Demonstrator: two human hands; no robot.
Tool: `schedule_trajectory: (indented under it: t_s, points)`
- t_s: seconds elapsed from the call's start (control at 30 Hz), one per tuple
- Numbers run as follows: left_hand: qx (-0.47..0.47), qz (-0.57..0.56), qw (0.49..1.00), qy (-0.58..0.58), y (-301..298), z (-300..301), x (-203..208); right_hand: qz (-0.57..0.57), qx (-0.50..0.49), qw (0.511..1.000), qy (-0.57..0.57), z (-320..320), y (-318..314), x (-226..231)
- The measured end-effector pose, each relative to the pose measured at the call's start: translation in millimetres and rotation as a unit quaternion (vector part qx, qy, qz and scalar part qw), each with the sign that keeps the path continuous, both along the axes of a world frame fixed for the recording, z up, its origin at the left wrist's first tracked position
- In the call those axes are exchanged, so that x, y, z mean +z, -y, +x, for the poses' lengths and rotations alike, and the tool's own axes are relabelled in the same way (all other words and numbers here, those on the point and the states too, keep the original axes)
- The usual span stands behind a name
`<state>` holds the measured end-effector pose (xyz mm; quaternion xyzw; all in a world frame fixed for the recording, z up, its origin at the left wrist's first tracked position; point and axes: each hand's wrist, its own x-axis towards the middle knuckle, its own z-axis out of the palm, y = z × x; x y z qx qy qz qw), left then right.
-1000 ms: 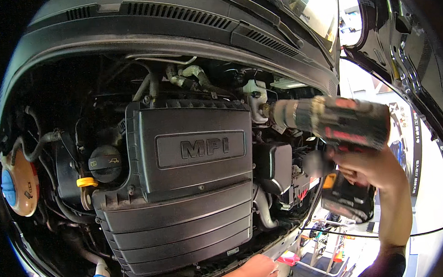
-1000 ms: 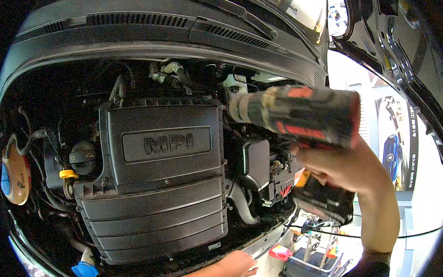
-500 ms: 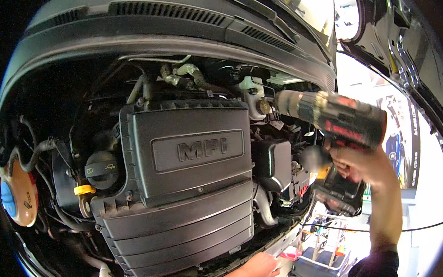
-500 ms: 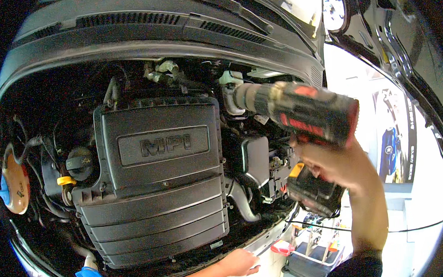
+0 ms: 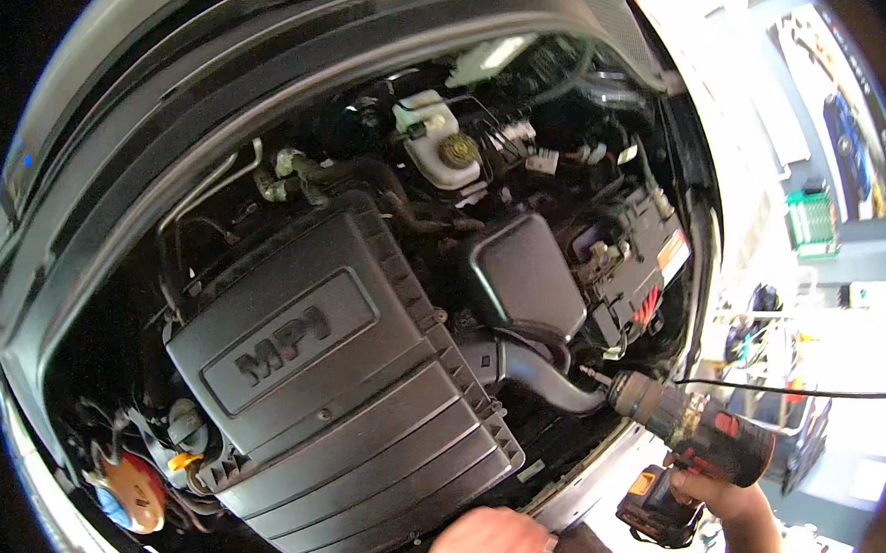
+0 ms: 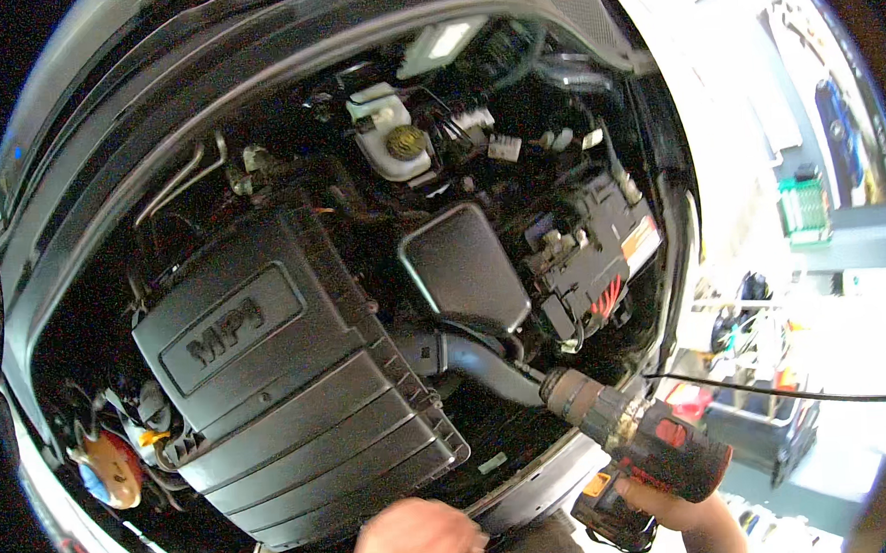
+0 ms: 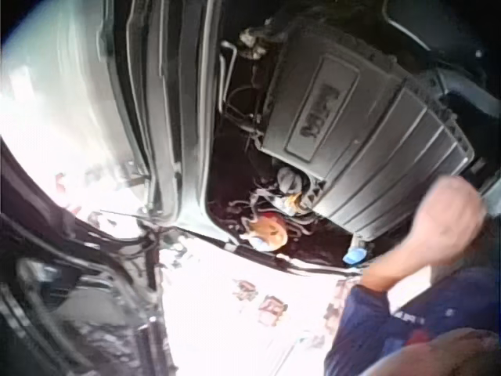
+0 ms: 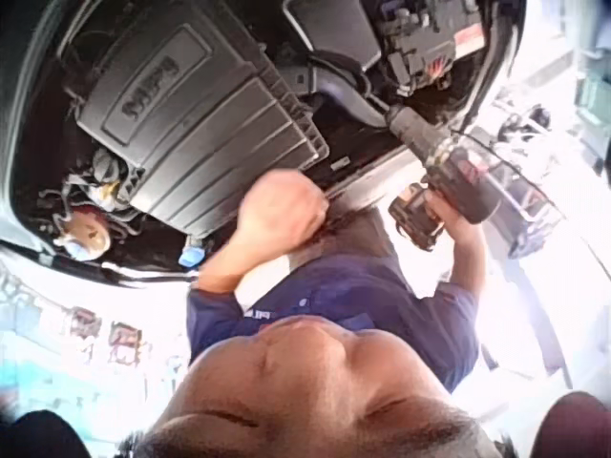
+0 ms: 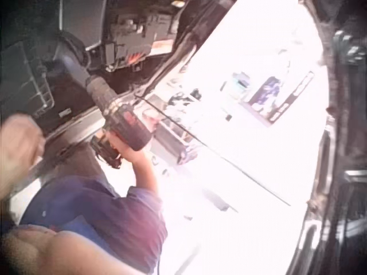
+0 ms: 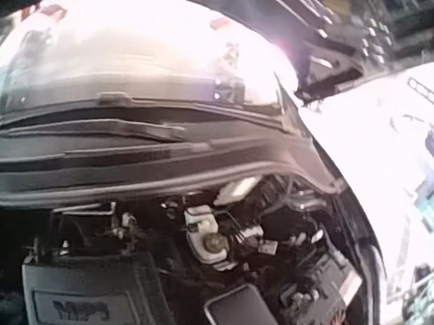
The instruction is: The person removes the engine cover, installs a new air filter into the airbox, and reassembles the cover using a cordless impact driver to fasten screws. The task is performed under the open hood of a car in a service bay.
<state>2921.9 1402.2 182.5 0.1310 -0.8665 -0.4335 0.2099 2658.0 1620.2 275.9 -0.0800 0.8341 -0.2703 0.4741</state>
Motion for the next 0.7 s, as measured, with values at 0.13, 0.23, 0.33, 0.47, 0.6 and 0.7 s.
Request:
schedule_trajectory:
  t_s: [0.13, 0.23, 0.33, 0.47, 0.6, 0.7]
  points:
    - [-0.047, -0.233, 0.965, 0.108, 65, -38, 9, -0.093, 0.07, 0.993, -0.009, 1, -57, -41]
    - [-0.151, -0.308, 0.915, 0.211, 96, -79, 0, -0.029, -0.055, 0.998, 0.009, 9, -69, -30]
    - [-0.212, -0.339, 0.874, 0.277, 118, -96, -16, -0.035, 0.204, 0.975, -0.086, -8, -101, -31]
    - [-0.248, -0.342, 0.848, 0.32, 124, -118, -9, -0.087, 0.153, 0.984, -0.024, -24, -77, -41]
    - [-0.263, -0.354, 0.836, 0.327, 129, -125, -21, -0.081, 0.14, 0.987, -0.001, -27, -87, -56]
    - [-0.248, -0.339, 0.867, 0.267, 133, -125, -30, -0.081, 0.14, 0.987, 0.021, -27, -94, -66]
